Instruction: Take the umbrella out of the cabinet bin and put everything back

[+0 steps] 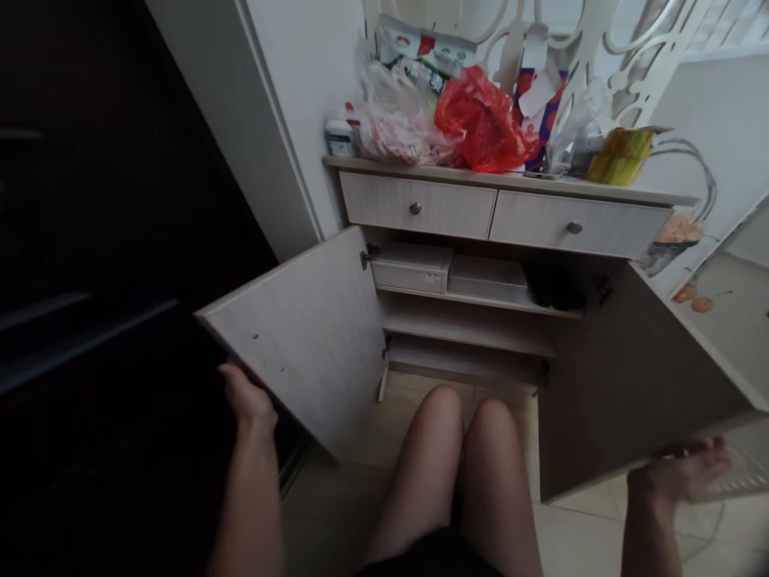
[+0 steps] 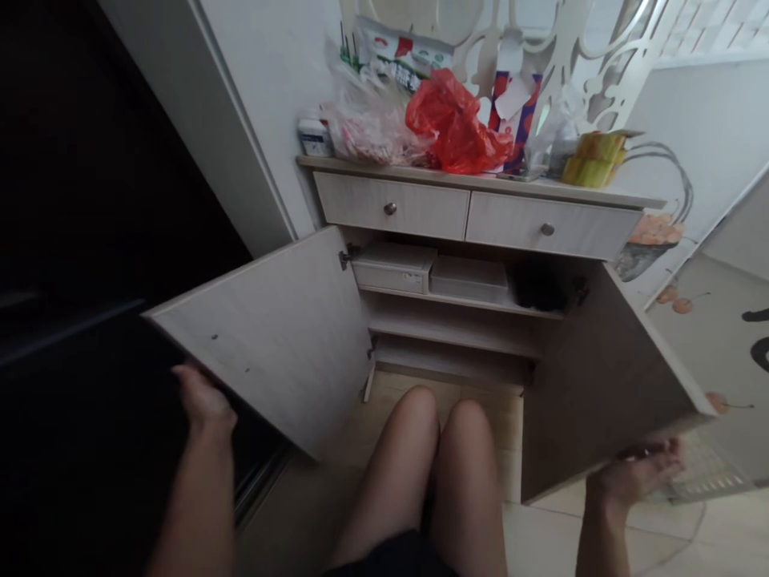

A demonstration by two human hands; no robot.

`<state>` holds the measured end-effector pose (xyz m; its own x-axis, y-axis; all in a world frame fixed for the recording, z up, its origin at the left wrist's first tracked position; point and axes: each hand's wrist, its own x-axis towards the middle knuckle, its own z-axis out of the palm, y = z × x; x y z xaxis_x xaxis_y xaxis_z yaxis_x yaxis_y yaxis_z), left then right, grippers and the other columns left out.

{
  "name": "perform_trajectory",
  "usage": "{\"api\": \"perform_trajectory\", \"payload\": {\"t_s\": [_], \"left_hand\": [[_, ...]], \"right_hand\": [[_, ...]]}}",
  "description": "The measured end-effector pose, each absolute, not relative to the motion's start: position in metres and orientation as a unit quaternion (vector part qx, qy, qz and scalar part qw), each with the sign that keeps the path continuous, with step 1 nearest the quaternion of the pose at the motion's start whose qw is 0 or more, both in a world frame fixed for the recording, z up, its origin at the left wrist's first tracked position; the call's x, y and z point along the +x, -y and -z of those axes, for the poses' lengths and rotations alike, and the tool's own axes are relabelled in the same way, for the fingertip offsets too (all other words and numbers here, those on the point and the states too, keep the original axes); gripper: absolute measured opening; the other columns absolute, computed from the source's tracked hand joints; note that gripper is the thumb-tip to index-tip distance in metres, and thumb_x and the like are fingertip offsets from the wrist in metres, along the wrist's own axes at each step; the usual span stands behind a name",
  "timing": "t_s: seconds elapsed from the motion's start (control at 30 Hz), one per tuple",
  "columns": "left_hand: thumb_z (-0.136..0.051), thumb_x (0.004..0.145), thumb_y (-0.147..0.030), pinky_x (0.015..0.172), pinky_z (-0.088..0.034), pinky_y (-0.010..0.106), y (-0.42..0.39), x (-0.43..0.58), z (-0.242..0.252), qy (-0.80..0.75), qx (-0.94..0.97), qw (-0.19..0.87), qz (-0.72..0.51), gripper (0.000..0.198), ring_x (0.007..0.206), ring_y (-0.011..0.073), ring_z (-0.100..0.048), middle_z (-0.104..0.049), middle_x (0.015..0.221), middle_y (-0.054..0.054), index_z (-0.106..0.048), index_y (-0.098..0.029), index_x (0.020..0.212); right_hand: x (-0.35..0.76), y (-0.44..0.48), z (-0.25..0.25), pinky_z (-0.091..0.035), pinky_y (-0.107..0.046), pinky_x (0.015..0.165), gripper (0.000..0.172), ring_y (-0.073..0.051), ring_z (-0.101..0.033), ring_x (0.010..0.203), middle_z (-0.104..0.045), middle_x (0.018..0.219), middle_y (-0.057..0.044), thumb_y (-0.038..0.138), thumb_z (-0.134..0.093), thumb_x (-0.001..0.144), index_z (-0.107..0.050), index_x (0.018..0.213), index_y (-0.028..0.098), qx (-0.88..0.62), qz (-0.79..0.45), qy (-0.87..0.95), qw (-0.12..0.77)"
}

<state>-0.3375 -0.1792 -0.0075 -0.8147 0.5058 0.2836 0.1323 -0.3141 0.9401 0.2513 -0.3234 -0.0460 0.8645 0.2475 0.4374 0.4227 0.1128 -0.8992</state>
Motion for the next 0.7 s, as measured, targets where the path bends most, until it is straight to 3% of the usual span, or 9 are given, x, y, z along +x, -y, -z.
{"api": "perform_trajectory", "payload": {"t_s": [0.1,0.3,0.5,0.7], "left_hand": [[-0.037,0.078,-0.087,0.106,-0.044,0.045,0.186,-0.313,0.026,-0.557,0.309,0.069,-0.768,0.072,0.115,0.0266,-0.060,-0.070,0.112,0.006,-0.062,-0.024,0.104],[-0.052,0.081,-0.071,0.085,-0.053,0.038,0.181,-0.237,0.050,-0.569,0.434,0.067,-0.696,0.057,0.092,0.0250,-0.068,-0.072,0.097,0.009,-0.065,-0.019,0.100],[-0.052,0.091,-0.051,0.079,-0.054,0.033,0.137,-0.148,0.039,-0.497,0.610,0.126,-0.604,0.036,0.086,0.0237,-0.071,-0.076,0.093,0.011,-0.069,-0.019,0.094],[-0.056,0.095,-0.028,0.072,-0.047,0.026,0.089,-0.071,0.007,-0.533,0.693,0.121,-0.470,0.018,0.077,0.0192,-0.070,-0.074,0.082,0.008,-0.069,-0.018,0.091]], "right_hand": [[0.227,0.320,0.043,-0.047,-0.053,0.097,0.055,-0.029,-0.059,0.111,-0.058,0.122,-0.015,0.060,-0.031,0.096,-0.049,0.131,0.021,-0.628,0.050,0.200,0.750],[0.177,0.283,0.038,-0.049,-0.034,0.081,0.047,-0.020,-0.063,0.090,-0.064,0.091,-0.006,0.062,-0.046,0.092,-0.060,0.099,0.018,-0.632,-0.028,0.323,0.704],[0.144,0.215,0.035,-0.051,-0.034,0.081,0.048,-0.021,-0.067,0.090,-0.070,0.100,-0.010,0.061,-0.045,0.093,-0.061,0.106,0.018,-0.592,-0.119,0.444,0.662],[0.106,0.130,0.010,-0.048,-0.033,0.075,0.040,-0.022,-0.066,0.083,-0.069,0.093,-0.010,0.043,-0.030,0.101,-0.061,0.109,0.019,-0.702,-0.098,0.509,0.489]]}}
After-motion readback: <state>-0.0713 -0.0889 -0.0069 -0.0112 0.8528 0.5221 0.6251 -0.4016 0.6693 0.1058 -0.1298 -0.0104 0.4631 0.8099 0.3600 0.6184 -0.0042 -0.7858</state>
